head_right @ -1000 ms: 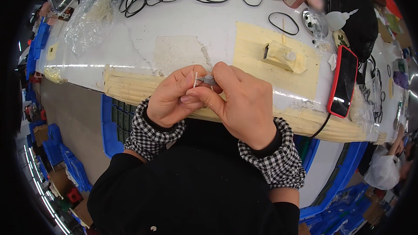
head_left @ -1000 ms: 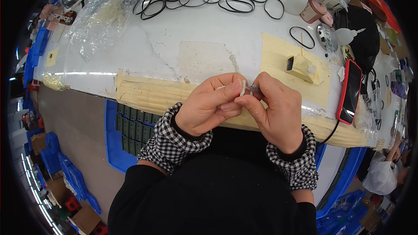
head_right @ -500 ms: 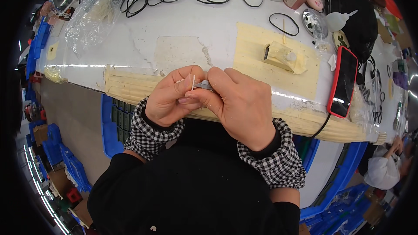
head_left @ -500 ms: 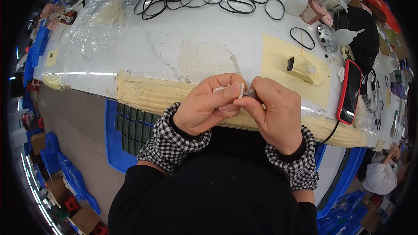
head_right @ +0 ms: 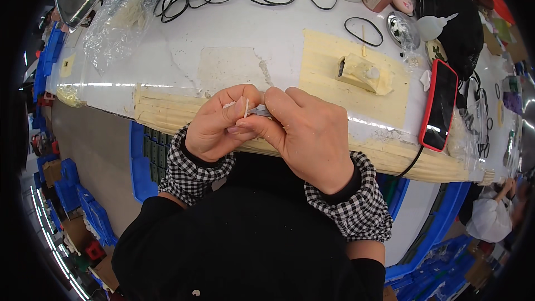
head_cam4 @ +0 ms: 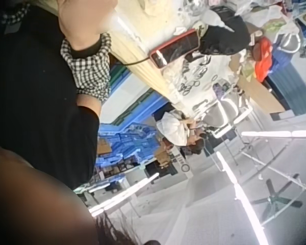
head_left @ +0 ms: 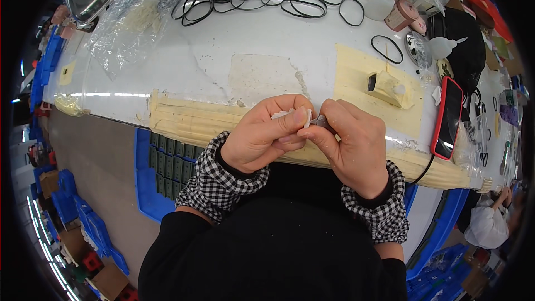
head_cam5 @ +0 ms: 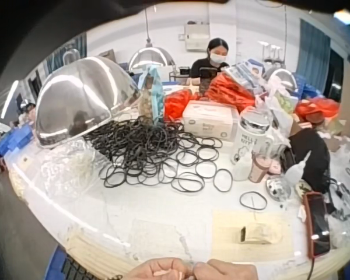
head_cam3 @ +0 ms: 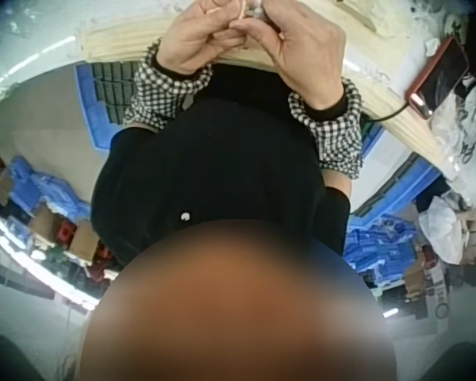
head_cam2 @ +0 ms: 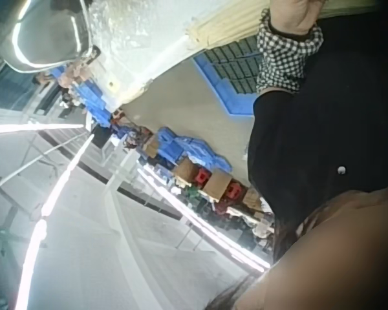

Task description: Manually assemble small electronic components and connectors at a factory workbench.

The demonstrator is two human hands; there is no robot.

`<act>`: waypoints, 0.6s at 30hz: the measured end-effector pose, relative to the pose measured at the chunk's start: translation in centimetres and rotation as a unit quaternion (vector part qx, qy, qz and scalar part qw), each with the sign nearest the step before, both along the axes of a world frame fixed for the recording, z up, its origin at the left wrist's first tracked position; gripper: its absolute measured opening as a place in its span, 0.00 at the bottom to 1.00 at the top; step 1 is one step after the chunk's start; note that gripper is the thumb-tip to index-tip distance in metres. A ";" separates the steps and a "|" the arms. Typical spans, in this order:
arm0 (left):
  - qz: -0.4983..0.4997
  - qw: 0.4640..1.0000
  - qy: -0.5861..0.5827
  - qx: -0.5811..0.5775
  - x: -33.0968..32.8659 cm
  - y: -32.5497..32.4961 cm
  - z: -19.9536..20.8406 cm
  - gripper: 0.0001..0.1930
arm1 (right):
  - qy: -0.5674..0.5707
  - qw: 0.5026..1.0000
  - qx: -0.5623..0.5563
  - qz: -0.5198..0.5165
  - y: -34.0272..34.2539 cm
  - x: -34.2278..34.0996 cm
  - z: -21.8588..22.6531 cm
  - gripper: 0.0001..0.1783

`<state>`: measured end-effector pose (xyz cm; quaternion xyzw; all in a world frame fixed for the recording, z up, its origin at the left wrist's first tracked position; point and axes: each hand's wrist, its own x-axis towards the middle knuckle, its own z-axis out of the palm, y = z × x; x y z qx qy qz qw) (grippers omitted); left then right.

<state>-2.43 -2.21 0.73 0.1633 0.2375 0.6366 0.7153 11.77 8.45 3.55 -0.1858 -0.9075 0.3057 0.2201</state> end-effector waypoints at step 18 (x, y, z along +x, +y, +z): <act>0.059 0.998 0.009 0.014 -0.6 0.0 -0.3 0.10 | 0.040 0.999 -0.024 -0.027 0.5 0.1 0.2 0.15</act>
